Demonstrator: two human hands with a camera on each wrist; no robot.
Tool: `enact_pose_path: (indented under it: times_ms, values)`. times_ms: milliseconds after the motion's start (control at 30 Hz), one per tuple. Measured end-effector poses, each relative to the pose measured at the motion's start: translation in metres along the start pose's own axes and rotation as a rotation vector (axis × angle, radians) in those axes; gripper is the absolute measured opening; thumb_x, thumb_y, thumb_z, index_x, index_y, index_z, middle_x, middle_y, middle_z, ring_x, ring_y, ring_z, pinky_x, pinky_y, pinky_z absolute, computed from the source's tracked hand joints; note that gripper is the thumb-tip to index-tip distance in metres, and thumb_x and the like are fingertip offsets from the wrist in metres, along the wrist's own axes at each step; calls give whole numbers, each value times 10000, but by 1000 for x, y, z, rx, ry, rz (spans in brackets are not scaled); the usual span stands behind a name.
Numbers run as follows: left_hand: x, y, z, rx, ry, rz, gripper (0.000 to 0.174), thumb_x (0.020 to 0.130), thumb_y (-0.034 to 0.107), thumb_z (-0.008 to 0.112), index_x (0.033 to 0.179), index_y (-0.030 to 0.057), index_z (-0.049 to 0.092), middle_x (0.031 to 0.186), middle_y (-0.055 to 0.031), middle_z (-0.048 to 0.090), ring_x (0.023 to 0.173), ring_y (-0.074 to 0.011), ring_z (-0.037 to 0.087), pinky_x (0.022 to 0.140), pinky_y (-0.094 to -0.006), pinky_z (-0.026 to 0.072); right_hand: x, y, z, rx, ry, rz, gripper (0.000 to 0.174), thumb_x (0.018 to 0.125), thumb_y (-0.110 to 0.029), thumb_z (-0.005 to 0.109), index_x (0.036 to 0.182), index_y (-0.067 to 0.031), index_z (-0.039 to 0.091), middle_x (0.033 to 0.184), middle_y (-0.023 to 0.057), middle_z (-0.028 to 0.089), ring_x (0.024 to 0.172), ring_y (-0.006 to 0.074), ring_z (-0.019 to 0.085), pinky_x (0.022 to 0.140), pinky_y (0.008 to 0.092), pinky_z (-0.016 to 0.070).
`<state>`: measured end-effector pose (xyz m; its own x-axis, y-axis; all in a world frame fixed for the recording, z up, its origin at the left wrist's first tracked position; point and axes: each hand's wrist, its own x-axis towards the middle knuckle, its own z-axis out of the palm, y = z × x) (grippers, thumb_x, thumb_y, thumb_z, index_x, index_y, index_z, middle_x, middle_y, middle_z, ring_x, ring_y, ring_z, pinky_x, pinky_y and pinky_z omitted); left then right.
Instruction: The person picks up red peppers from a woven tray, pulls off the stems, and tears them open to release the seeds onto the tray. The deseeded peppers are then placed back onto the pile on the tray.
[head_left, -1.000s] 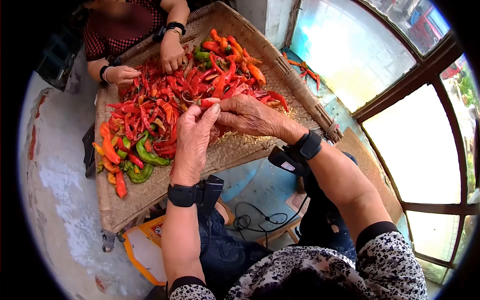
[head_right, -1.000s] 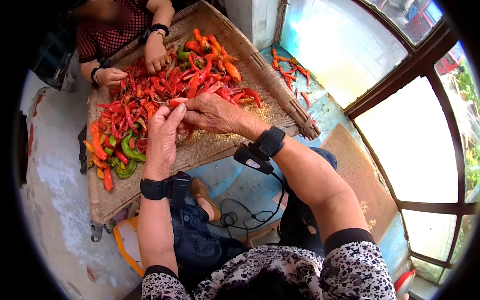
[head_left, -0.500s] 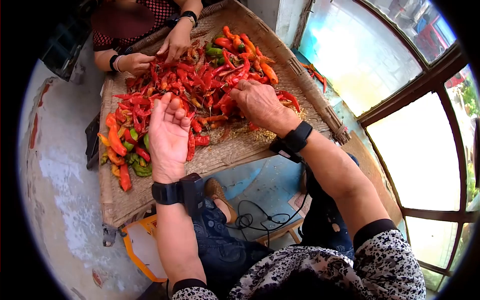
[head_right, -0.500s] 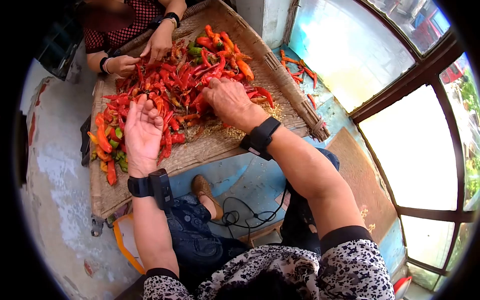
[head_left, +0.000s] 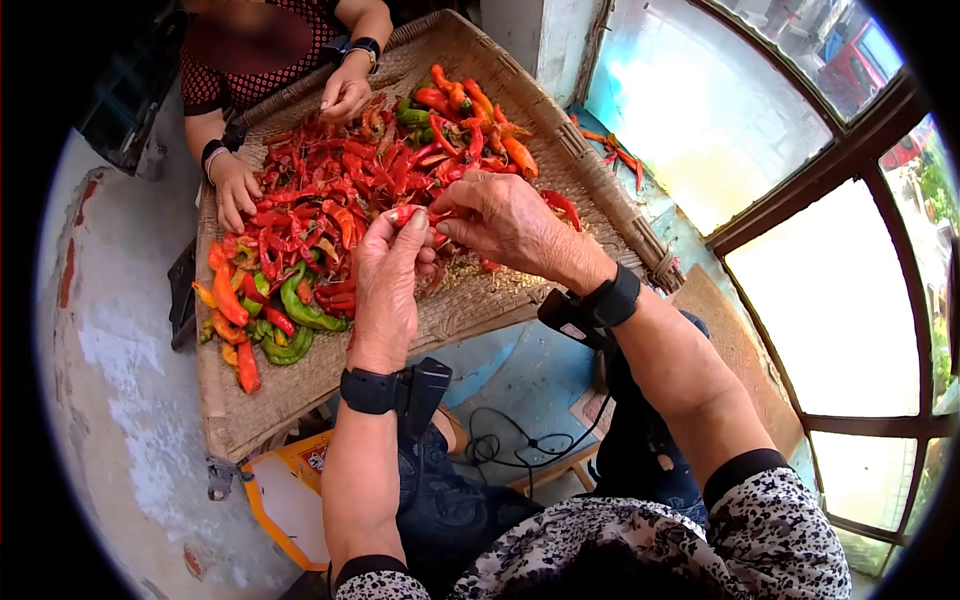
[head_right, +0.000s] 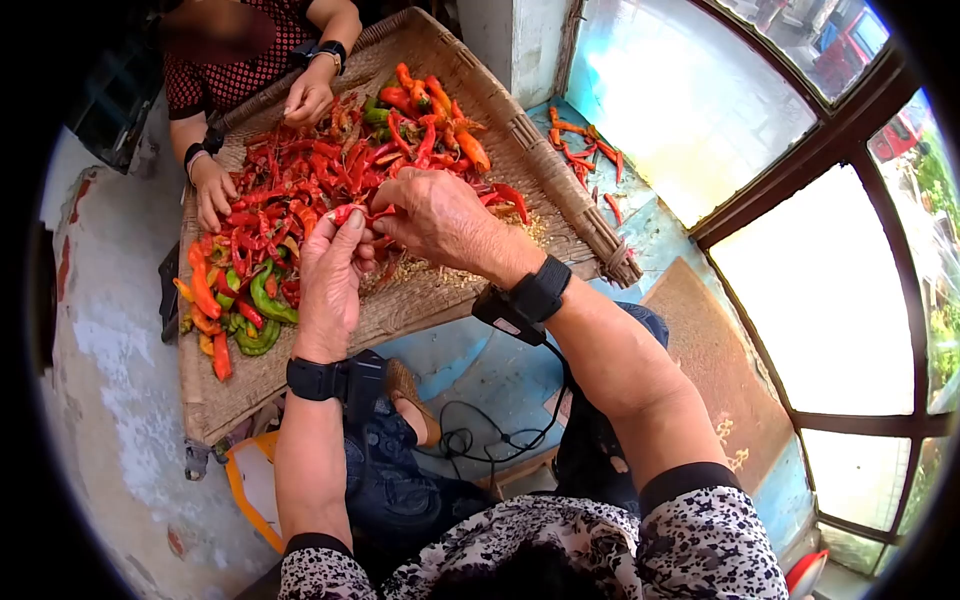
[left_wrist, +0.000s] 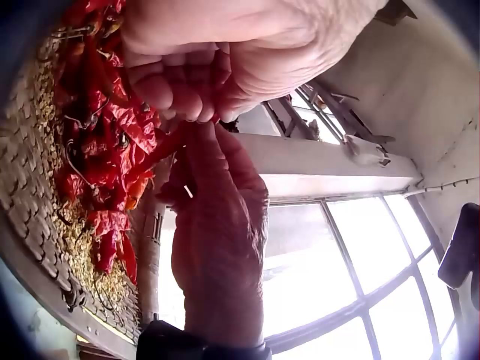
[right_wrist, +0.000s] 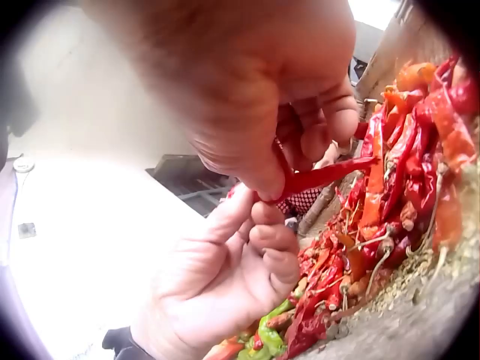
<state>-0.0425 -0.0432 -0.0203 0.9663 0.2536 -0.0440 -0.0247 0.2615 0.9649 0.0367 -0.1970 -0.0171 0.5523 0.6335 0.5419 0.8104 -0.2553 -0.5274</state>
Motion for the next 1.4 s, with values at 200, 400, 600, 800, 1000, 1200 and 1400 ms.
enact_pose_path:
  times_ms: [200, 400, 600, 800, 1000, 1200, 1400]
  values:
    - [17, 35, -62, -564, 319, 292, 224, 936, 231, 569, 1068, 56, 522, 966, -71, 620, 751, -98, 554, 639, -240, 460, 4, 30, -6, -284, 183, 188, 319, 814, -86, 608, 1126, -40, 564, 1005, 164, 557, 938, 332, 552, 777, 432, 469]
    - [11, 18, -66, -557, 261, 88, 201, 920, 200, 589, 1064, 64, 557, 948, -54, 638, 753, -114, 563, 672, -250, 471, 17, 43, 18, -552, 46, 68, 412, 799, -65, 579, 1209, -42, 540, 1092, 135, 546, 994, 327, 514, 815, 391, 465]
    - [1, 17, -35, -354, 103, 58, 329, 936, 183, 562, 1218, 22, 509, 908, -53, 623, 736, -93, 557, 639, -220, 467, 21, 48, 33, -552, -120, 39, 315, 804, -71, 564, 1118, -60, 581, 986, 112, 569, 928, 301, 540, 779, 379, 464]
    - [-2, 14, -29, -159, 37, -4, 286, 937, 191, 563, 1171, 28, 545, 897, -34, 620, 708, -65, 544, 633, -199, 455, 2, 23, 7, -573, -177, 59, 199, 797, -92, 595, 993, -71, 625, 879, 90, 573, 874, 293, 560, 719, 389, 485]
    - [-4, -3, -3, 88, -85, -42, 288, 911, 171, 601, 1153, 28, 540, 886, -13, 609, 696, -54, 537, 606, -185, 446, -15, 13, -12, -304, -77, 71, 156, 775, -180, 661, 841, -48, 611, 850, 108, 572, 834, 286, 587, 673, 395, 503]
    - [3, -22, 22, 209, -108, 40, 259, 897, 181, 634, 1070, 12, 539, 818, 6, 563, 689, -48, 496, 598, -187, 431, -18, 2, -13, -336, -42, -14, 143, 747, -151, 661, 832, -49, 607, 876, 104, 561, 841, 278, 581, 665, 373, 510]
    - [2, -13, 24, 300, -88, 150, 204, 907, 218, 613, 977, 31, 568, 762, 17, 553, 666, -52, 491, 598, -203, 428, -15, 14, -14, -383, -101, 51, 209, 731, -153, 671, 896, -57, 587, 890, 101, 566, 842, 280, 606, 648, 380, 521]
